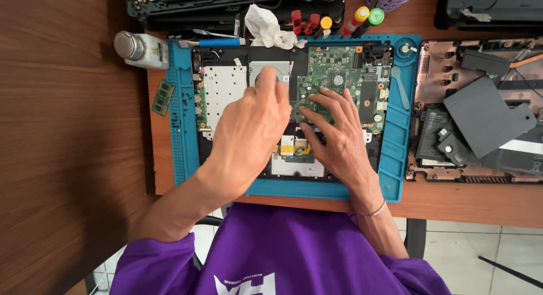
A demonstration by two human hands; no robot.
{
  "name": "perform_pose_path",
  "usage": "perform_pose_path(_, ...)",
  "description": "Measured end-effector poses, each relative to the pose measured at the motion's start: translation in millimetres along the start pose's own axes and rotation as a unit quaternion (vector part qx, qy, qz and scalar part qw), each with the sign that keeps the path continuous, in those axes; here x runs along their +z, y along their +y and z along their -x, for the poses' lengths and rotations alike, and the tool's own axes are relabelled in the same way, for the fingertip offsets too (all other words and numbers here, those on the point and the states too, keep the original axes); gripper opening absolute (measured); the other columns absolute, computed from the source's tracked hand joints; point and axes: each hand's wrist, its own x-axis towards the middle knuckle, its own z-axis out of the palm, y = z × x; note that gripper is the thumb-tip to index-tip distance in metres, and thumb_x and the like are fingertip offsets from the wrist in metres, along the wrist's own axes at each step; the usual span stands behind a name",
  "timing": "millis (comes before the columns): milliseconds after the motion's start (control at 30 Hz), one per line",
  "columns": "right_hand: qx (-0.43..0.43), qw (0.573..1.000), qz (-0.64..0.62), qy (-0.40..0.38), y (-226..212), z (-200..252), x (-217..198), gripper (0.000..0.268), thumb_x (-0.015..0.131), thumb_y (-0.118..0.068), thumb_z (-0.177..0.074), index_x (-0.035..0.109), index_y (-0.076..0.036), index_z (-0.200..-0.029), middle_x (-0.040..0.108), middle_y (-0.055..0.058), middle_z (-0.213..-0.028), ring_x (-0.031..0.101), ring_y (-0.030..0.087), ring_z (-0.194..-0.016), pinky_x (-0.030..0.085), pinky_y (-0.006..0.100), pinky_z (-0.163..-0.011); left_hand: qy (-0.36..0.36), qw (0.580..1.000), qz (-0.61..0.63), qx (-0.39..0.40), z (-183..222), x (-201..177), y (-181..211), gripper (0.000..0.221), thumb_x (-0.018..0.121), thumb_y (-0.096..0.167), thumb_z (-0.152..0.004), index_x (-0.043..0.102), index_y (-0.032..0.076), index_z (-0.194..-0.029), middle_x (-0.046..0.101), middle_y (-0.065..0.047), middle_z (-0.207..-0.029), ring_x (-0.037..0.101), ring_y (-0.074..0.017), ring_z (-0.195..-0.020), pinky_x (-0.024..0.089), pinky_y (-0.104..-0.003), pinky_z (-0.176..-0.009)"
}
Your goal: The person uses a green-handled screwdriver to remove screws from the internal chassis of a disassembled laptop. They carefully place the removed screws onto a blue anti-static mat on the workbench. The person then uses their fingers to adjust and inspect components on the motherboard and cooling assembly.
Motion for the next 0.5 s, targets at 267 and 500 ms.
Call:
perform_pose_path(267,0.003,1.0,-0.002,-0.001,-0.9,0.5,0.1,0.031,0.078,-0.009,-0.091,0.073,-0.007,-0.122,0.061,0.012,-0.134,0.052,0.034,-0.137,0.034,0.058,-0.125,0.089,0.995,-0.002,0.055,-0.9,-0.6,1.7,0.018,0.071,0.003,-0.075,0.059,0.001,-0.089,0.053,-0.009,-0.103,0.071,-0.0142,-0.079,0.06,-0.023,-0.055)
perform_pose_path(500,0.003,1.0,-0.002,-0.001,-1.1,0.3,-0.1,0.03,0.078,-0.009,-0.091,0.073,-0.008,-0.121,0.061,0.011,-0.135,0.052,0.034,-0.139,0.034,0.058,-0.125,-0.057,0.998,0.003,-0.002,1.9,5.4,6.1,0.012,0.068,0.002,-0.091,0.06,-0.002,-0.099,0.053,-0.009,-0.099,0.07,-0.0163,-0.075,0.061,-0.027,-0.057)
